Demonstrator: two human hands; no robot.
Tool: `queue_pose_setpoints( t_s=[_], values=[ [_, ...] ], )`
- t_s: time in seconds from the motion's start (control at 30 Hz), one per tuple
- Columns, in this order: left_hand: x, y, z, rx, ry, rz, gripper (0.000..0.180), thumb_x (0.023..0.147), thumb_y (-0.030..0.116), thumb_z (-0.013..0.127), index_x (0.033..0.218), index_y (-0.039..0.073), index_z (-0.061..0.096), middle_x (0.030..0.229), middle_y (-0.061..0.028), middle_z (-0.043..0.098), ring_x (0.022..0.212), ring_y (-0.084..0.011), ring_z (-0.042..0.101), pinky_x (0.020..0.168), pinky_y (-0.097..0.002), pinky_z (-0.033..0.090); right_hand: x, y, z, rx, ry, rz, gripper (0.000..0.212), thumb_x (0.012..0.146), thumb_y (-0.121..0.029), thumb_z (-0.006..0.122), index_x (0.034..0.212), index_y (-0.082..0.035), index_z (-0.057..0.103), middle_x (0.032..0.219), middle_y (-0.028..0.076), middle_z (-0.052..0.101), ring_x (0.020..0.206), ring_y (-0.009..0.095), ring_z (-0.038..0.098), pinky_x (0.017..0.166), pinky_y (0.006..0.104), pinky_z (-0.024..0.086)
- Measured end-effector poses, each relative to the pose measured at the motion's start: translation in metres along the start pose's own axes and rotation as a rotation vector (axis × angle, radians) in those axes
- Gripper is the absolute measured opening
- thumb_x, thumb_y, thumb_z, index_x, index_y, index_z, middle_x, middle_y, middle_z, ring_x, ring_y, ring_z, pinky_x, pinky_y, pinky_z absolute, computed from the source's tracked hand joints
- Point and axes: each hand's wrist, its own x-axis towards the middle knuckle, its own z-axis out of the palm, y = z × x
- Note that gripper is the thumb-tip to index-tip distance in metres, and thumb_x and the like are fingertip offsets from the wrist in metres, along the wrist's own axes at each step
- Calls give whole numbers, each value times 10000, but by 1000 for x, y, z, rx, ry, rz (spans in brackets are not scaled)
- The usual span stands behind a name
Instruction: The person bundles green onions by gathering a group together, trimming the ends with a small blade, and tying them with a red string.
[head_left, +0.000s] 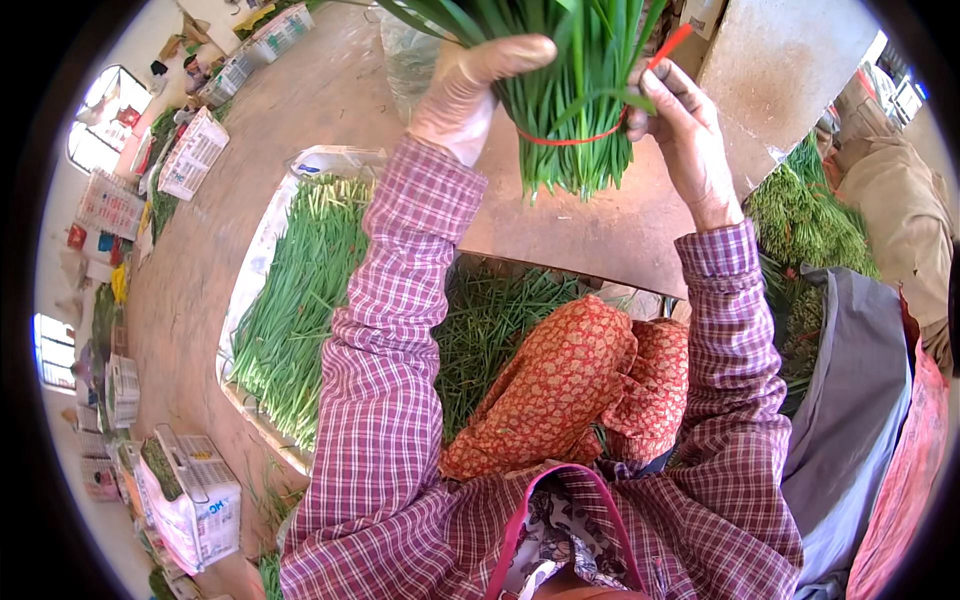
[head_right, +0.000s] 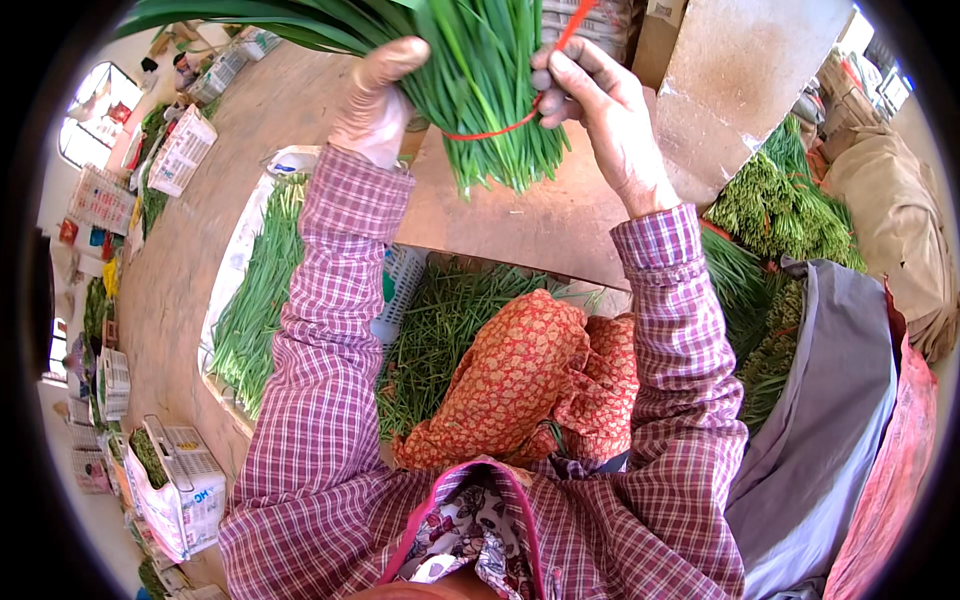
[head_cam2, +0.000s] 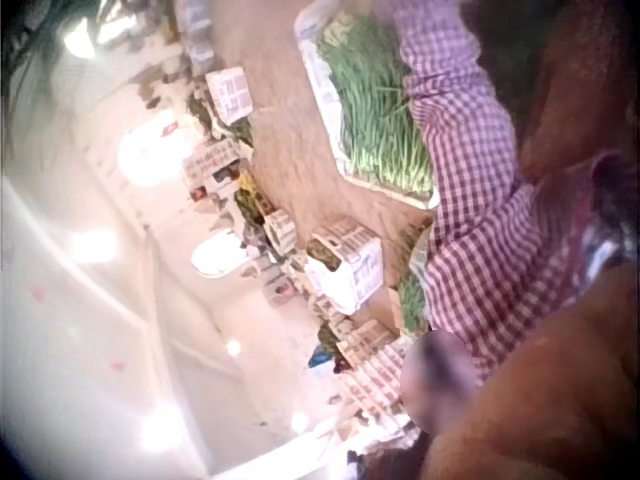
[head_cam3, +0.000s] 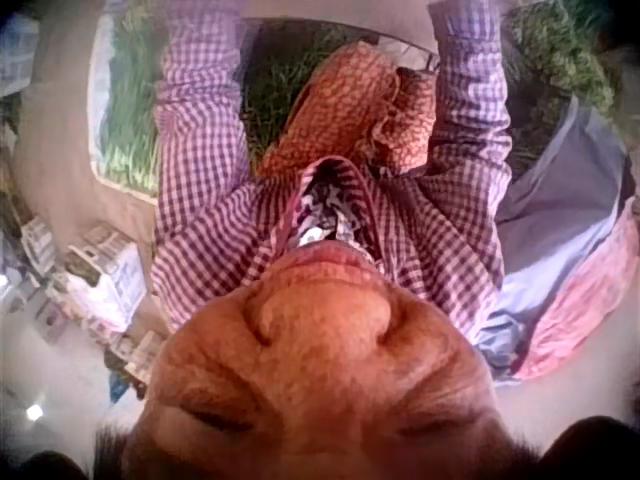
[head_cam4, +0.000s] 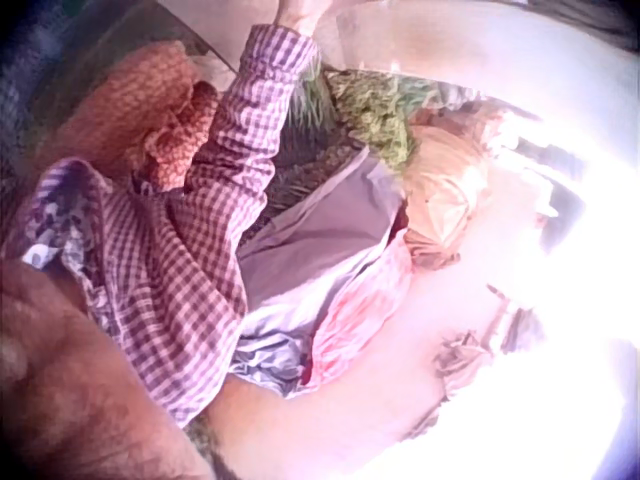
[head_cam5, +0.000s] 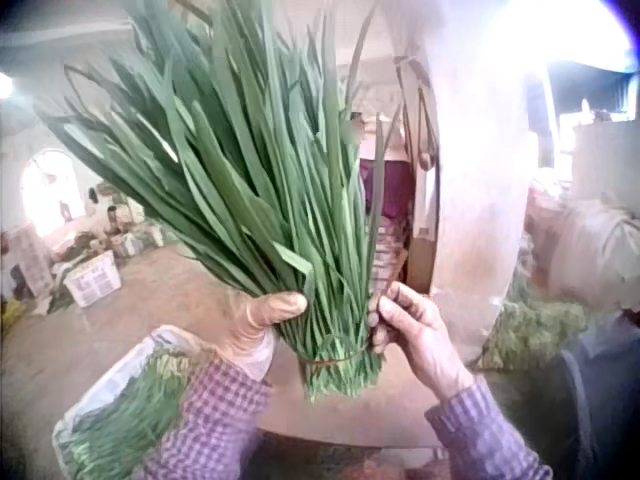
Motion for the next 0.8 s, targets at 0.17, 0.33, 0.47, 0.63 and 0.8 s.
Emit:
queue_pose_setpoints(
  t_s=[0.17, 0.33, 0.47, 0.63, 0.8],
  values=[
    [-36, -94, -19, 122, 16, -127, 1022, 637, 314, 891, 1477, 82, 358, 1472, -147, 460, 1400, -276, 374, 1209, -442, 182, -51, 121, -38, 1, 178, 319, 210, 1016, -227, 552, 1098, -51, 631, 899, 2, 628, 699, 74, 582, 642, 221, 507],
    [-95, -138, -46, 230, 77, -220, 1184, 682, 253, 870, 1574, 63, 115, 1599, -129, 244, 1499, -263, 172, 1200, -408, 218, -55, 138, -32, 246, 179, 258, 213, 1022, -222, 546, 1078, -32, 625, 871, 3, 619, 718, 66, 568, 630, 211, 490],
    [-60, -136, 11, 164, 88, -121, 640, 676, 165, 890, 1224, 24, 592, 1111, -87, 687, 977, -186, 657, 879, -366, 545, -58, 144, -22, 356, 194, 213, 209, 1020, -215, 549, 1083, -29, 621, 871, 1, 620, 714, 63, 573, 639, 213, 513],
    [-22, -99, 22, 152, 58, -148, 683, 638, 148, 904, 1239, 34, 600, 1137, -88, 682, 1058, -204, 638, 1014, -381, 478, -55, 119, -7, 574, 246, 88, 210, 1028, -194, 529, 1133, -20, 584, 941, 44, 626, 761, 93, 615, 709, 257, 581],
    [21, -66, 25, 256, -323, -308, 686, 801, 366, 793, 1328, 4, 545, 1174, -108, 659, 1108, -207, 608, 1028, -350, 445, -81, 94, 19, 624, 285, -17, 191, 1040, -162, 499, 1144, -14, 559, 1018, 76, 622, 871, 170, 673, 808, 312, 588]
  ],
)
